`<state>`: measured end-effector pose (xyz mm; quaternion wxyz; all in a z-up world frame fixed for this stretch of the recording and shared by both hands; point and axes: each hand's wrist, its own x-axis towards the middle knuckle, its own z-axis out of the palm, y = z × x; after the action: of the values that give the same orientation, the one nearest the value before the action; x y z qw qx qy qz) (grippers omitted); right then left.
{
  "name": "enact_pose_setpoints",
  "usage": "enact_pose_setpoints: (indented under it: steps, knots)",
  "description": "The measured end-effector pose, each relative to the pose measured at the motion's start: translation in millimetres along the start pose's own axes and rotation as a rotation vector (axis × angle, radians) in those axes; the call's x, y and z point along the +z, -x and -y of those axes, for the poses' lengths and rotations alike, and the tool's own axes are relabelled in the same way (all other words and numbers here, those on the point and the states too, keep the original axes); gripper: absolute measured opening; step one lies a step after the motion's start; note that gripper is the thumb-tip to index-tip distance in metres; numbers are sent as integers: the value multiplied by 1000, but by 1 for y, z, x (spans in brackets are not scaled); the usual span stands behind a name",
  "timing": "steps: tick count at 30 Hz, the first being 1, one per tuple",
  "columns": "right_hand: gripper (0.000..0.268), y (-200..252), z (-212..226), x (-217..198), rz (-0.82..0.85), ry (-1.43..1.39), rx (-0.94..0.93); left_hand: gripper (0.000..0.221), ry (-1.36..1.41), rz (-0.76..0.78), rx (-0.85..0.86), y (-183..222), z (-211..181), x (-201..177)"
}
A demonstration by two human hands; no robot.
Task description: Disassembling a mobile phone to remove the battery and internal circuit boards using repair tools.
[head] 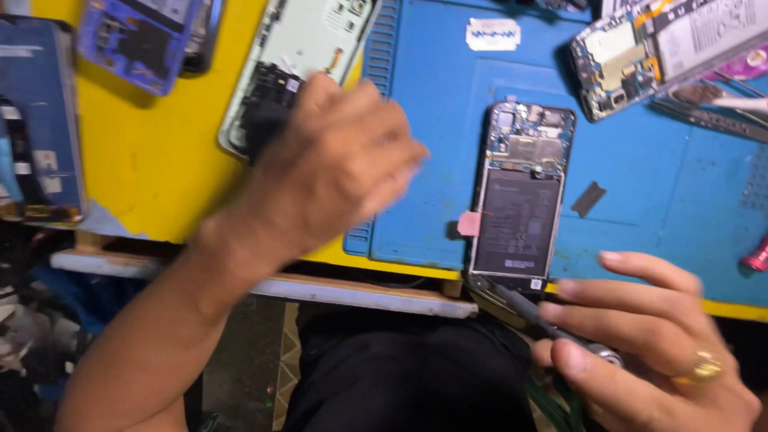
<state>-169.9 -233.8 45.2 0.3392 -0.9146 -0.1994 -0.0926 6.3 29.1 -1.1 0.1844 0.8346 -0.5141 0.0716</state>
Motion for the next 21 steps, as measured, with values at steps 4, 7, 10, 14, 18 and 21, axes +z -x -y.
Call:
enact_pose_setpoints:
  steps: [4,7,10,14,18,21]
  knots:
    - [21,-4,11,4,-25,17,82,11,-335,-3,-126,9,46,-27]
    - [36,-12,12,-6,92,76,32,9,-377,-43,-105,21,80,-29]
    - [35,7,-4,4,-26,95,27,7,-445,52,-117,17,84,-31]
    - [23,-9,20,4,-12,-64,156,22,-498,41,-76,19,95,-20]
    - [25,2,-1,12,-88,29,-39,9,-627,89,-75,16,91,-20]
    - [21,2,-6,17,-123,-10,-113,10,-597,101,-148,12,81,-16]
